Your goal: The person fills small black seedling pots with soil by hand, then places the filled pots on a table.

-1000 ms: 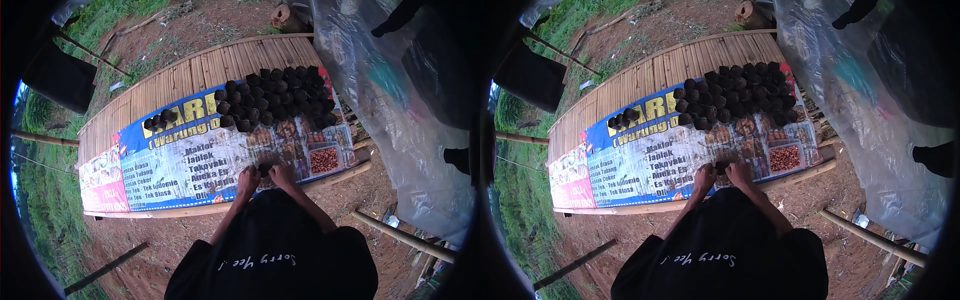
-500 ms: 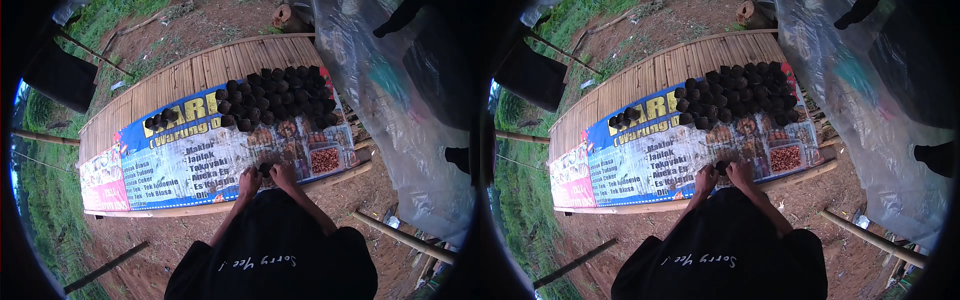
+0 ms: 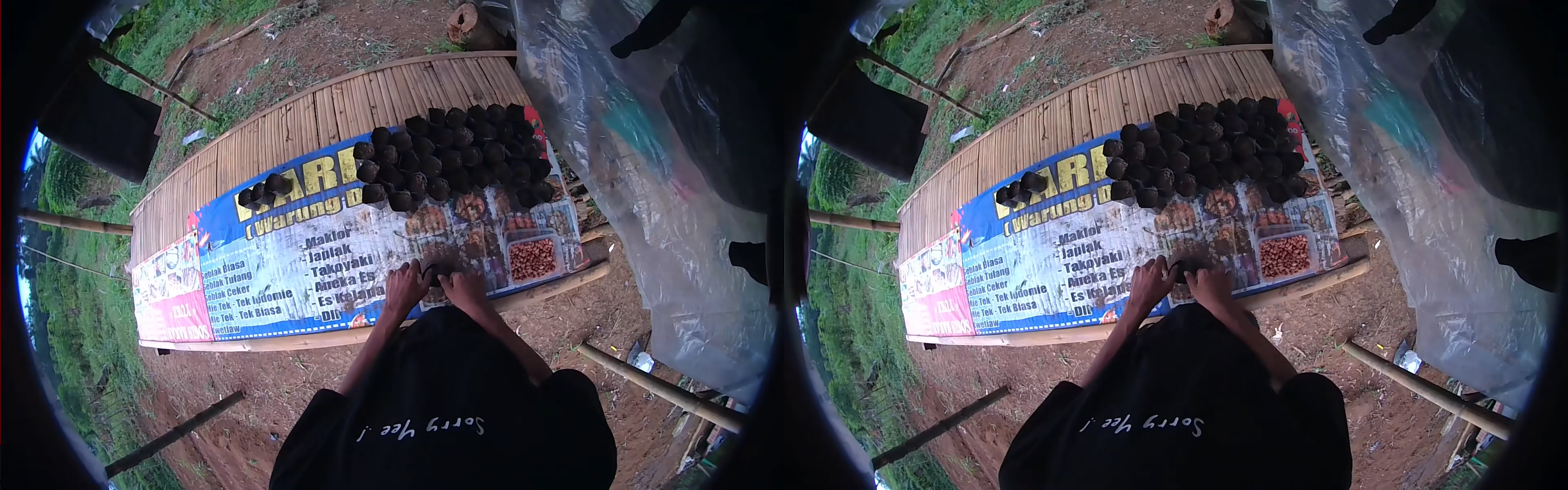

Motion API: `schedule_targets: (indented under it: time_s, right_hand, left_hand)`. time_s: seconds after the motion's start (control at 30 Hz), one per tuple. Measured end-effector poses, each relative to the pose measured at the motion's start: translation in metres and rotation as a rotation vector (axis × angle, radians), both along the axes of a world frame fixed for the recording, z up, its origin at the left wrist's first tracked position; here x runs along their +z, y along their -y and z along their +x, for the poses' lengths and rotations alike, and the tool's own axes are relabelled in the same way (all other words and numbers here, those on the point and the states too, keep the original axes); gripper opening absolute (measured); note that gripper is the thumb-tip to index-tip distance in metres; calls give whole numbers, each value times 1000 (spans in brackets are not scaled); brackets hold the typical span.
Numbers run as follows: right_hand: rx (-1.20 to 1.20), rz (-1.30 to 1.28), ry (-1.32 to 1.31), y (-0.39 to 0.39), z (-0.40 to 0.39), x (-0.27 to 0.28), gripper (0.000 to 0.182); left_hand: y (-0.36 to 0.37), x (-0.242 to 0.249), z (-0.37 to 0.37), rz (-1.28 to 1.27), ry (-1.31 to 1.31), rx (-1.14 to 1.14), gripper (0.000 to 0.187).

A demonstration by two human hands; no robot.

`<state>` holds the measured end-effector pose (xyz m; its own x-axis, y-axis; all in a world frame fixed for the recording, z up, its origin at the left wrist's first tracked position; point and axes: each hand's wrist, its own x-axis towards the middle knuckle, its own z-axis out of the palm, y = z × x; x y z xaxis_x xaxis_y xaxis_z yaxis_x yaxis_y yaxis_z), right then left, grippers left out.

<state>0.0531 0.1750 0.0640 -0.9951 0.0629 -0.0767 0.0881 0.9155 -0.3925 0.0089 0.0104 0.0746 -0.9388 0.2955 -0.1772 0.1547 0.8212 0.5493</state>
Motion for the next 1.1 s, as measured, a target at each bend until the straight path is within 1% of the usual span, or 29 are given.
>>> schedule_targets:
  time_s: [0.03, 0.1, 0.17, 0.23, 0.33, 0.4, 0.47, 0.53, 0.63, 0.67, 0.73, 0.8, 0.83, 0.9, 0.97, 1.03, 1.1]
  right_hand:
    - [14, -10, 80, 1, 1, 2, 32]
    - [38, -35, 58, 0, 2, -10, 32]
    - [63, -58, 37, -1, 3, -22, 32]
    - [87, -18, -58, -1, 2, -21, 30]
    - [64, -42, 5, -6, -4, -2, 28]
    - [43, -32, -16, -5, -6, 1, 29]
    - [22, -25, -36, -5, -6, -3, 29]
    - [77, 41, -39, -6, -5, -12, 32]
    - [43, 87, -79, -5, -1, -11, 32]
    - [46, 87, -79, -4, -2, -9, 32]
    - [31, 81, 99, 0, -4, 1, 35]
    - [56, 54, 104, 2, 0, -6, 34]
    - [78, 28, 104, 2, 0, -11, 33]
    - [101, 23, 68, 0, 0, -18, 32]
    - [125, 17, 35, -2, 1, -23, 31]
    - [96, 35, -71, -2, -3, -13, 29]
    - [88, 33, -63, -5, -7, -4, 29]
  left_hand:
    - [1, -4, -1, -1, -2, -2, 27]
    - [2, -12, -5, -3, -61, -90, 23]
    - [1, -15, -7, -1, -63, -109, 21]
    - [0, -13, -9, 1, -66, -128, 20]
    - [1, -3, -6, 40, -56, -123, 18]
    - [1, 3, -1, 117, -1, -22, 17]
    - [-1, -13, 5, 99, -40, -2, 17]
    - [0, -16, 11, 81, -77, 17, 19]
    - [-2, -11, 15, 91, -71, 62, 21]
    - [-4, -8, 14, 60, -90, 97, 21]
    - [-6, -8, 10, 27, -106, 134, 24]
    - [-8, -9, 4, 35, -163, 47, 23]
    - [-7, -13, 1, 35, -165, 47, 23]
    - [-5, -15, -4, -52, -134, -64, 21]
    - [-5, -13, -5, -26, -157, -71, 20]
    - [-5, -4, -4, 0, -180, -79, 19]
    - [-4, 2, 2, 60, -152, -21, 18]
